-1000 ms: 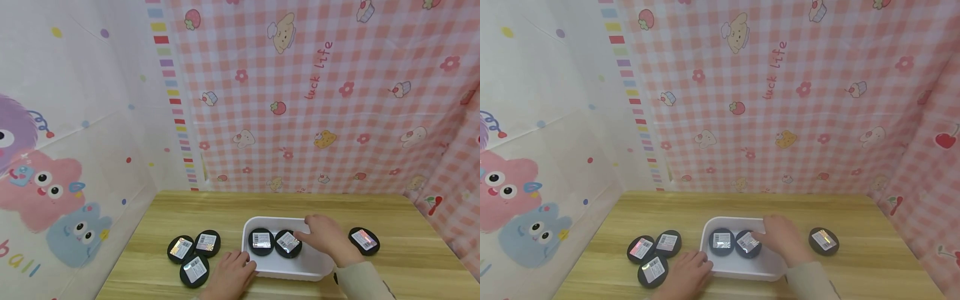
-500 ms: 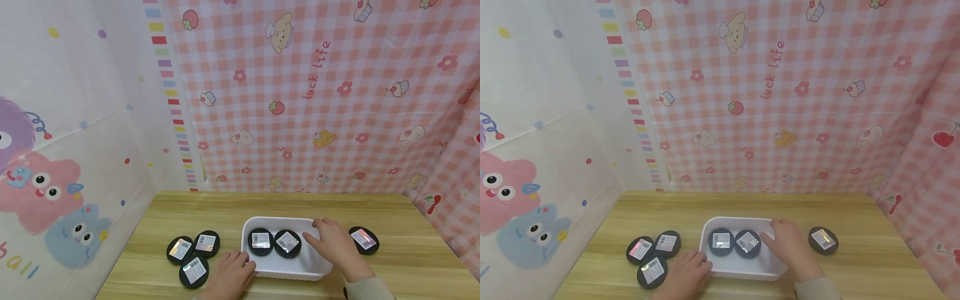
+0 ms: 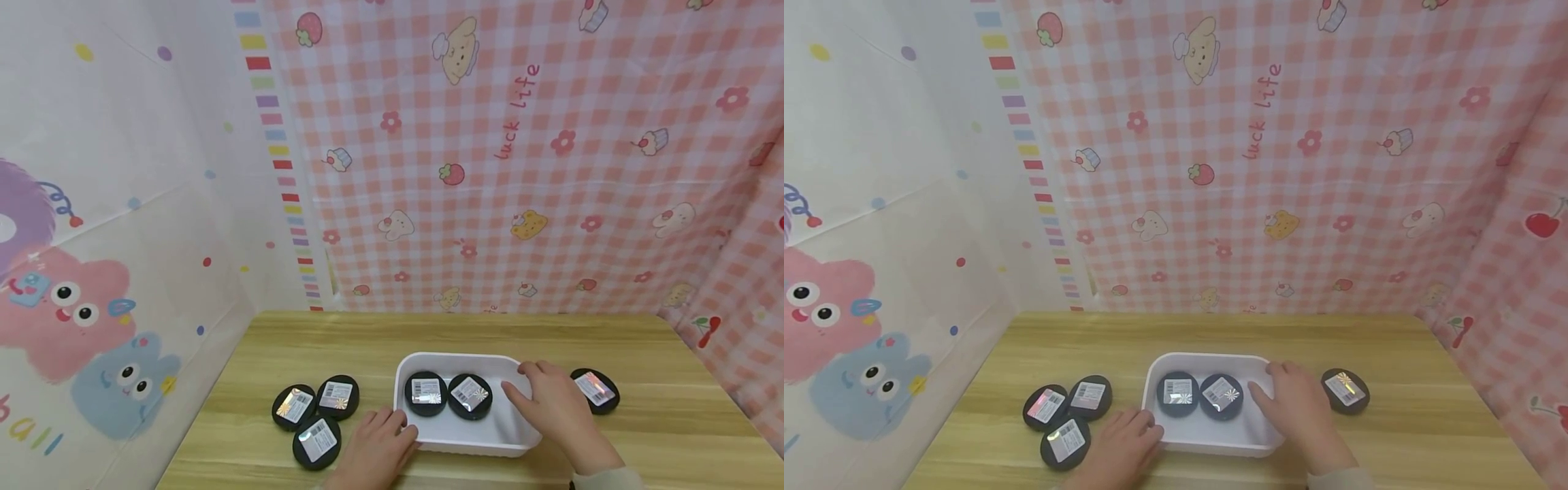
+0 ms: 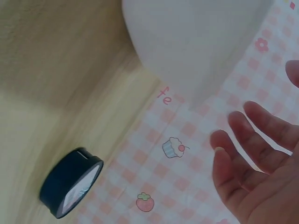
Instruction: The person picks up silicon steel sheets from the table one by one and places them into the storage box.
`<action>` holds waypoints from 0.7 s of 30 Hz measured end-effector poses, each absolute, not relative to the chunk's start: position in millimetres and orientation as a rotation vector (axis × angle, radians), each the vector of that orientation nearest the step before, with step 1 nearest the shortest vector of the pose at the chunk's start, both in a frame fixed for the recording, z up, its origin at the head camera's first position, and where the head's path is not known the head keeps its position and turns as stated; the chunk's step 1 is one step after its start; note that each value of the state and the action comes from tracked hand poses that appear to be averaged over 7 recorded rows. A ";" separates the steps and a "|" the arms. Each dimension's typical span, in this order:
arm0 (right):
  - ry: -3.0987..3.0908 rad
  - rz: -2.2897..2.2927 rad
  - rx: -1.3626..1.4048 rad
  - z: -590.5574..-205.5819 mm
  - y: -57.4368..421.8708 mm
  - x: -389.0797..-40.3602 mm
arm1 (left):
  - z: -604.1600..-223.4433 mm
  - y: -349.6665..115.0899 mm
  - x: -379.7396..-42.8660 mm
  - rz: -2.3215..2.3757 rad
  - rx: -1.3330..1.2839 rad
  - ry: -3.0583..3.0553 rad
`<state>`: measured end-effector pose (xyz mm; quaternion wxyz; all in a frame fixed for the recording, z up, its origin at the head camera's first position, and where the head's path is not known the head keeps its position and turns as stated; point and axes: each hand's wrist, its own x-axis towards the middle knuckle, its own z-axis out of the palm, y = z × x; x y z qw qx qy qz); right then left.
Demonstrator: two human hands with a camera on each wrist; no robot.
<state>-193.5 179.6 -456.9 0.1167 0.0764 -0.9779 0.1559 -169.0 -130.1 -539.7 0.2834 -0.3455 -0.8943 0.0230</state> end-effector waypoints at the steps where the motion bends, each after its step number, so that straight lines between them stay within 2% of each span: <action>1: -2.849 0.457 0.222 -458.1 179.9 -192.9 | -539.4 -130.1 -169.0 0.063 -0.926 -2.393; 21: -2.636 0.495 0.225 -481.3 191.7 -188.5 | -535.0 -130.1 -167.2 0.074 -0.928 -2.400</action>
